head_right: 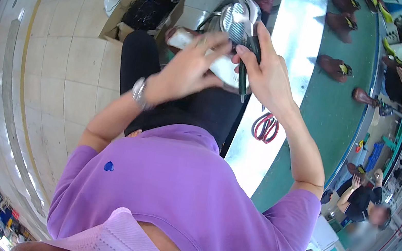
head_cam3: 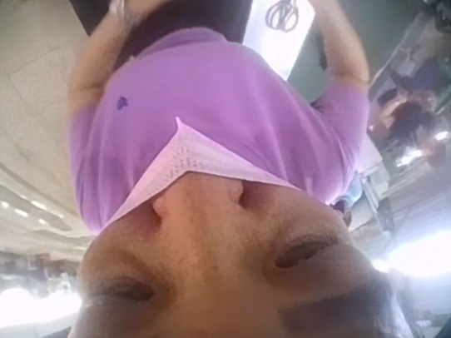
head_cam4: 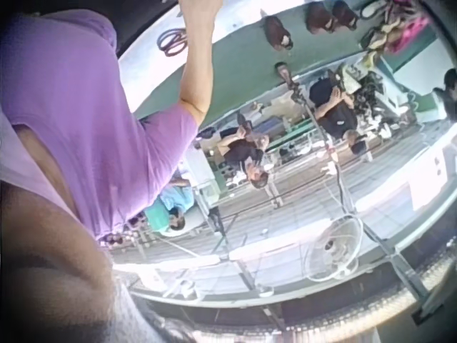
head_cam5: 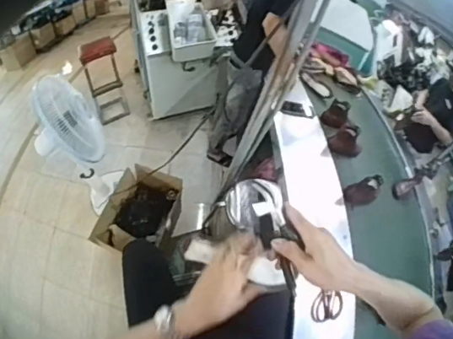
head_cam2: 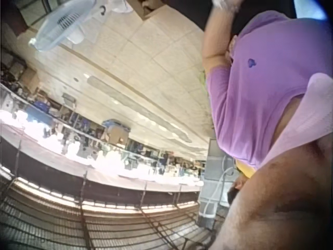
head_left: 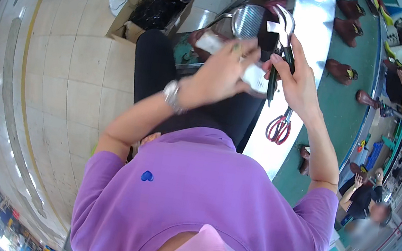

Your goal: Manually assembling and trimming components of a leather boot upper.

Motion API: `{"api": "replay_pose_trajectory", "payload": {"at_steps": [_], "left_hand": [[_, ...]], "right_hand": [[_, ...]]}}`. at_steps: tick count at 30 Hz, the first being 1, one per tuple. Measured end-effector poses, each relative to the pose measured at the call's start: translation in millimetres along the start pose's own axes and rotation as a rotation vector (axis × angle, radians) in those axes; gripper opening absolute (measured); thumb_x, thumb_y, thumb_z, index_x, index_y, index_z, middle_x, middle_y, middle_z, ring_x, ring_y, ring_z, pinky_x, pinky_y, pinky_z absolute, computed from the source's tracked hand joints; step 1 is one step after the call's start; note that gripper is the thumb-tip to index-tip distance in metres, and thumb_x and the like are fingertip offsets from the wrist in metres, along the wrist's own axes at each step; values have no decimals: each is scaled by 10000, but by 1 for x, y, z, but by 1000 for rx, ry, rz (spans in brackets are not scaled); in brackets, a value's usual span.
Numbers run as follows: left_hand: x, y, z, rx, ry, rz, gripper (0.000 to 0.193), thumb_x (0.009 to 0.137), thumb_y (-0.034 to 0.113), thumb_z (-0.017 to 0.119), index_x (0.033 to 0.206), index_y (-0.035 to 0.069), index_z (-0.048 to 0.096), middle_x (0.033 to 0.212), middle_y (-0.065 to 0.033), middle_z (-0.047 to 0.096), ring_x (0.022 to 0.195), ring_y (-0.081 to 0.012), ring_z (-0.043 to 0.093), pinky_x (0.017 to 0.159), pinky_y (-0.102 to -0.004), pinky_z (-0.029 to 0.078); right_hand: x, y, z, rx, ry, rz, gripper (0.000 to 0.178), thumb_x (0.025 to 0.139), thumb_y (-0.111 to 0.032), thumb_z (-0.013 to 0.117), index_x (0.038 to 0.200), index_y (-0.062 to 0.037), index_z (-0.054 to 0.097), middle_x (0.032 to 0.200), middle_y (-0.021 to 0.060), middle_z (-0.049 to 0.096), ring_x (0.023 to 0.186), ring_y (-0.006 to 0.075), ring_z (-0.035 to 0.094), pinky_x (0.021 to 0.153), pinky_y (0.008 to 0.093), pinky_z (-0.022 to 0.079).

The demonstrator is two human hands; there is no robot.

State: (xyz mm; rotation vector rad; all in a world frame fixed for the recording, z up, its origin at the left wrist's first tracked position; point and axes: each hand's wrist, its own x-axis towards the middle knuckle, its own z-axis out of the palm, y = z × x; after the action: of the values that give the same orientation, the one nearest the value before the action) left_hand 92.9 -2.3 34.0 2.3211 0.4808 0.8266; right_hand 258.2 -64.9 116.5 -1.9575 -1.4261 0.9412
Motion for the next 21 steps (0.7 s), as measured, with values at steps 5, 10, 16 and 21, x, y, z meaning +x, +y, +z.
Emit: {"api": "replay_pose_trajectory", "payload": {"at_steps": [5, 10, 16, 21], "left_hand": [[64, -84, 20, -158, -350, -181, 357, 830, 337, 574, 1014, 42, 657, 886, -219, 637, 831, -350, 617, 767, -431, 479], [82, -96, 18, 150, -151, -369, 316, 853, 317, 544, 811, 25, 656, 743, -202, 629, 730, -367, 615, 674, -447, 484], [59, -86, 3, -211, -311, -385, 465, 736, 369, 682, 926, -45, 590, 827, -206, 618, 833, -341, 609, 747, -425, 463], [11, -32, 30, 304, -76, -143, 774, 575, 107, 787, 1222, -78, 404, 1205, -221, 493, 1157, -346, 450, 985, -421, 337]], "right_hand": [[-24, 31, -13, 281, -24, 258, 572, 903, -96, 533, 1388, 22, 253, 881, 95, 632, 804, 135, 615, 723, 264, 492], [-13, 51, -18, 292, -169, 405, 619, 895, -114, 537, 1433, -122, 230, 955, 77, 616, 837, 125, 607, 726, 271, 480], [44, 45, -13, 73, -442, 328, 657, 905, -121, 500, 1444, -70, 127, 982, 107, 597, 863, 147, 600, 772, 272, 488], [30, 14, -7, 72, -498, 503, 655, 903, -134, 503, 1443, -109, 134, 792, 69, 562, 615, 136, 577, 602, 277, 503]]}}
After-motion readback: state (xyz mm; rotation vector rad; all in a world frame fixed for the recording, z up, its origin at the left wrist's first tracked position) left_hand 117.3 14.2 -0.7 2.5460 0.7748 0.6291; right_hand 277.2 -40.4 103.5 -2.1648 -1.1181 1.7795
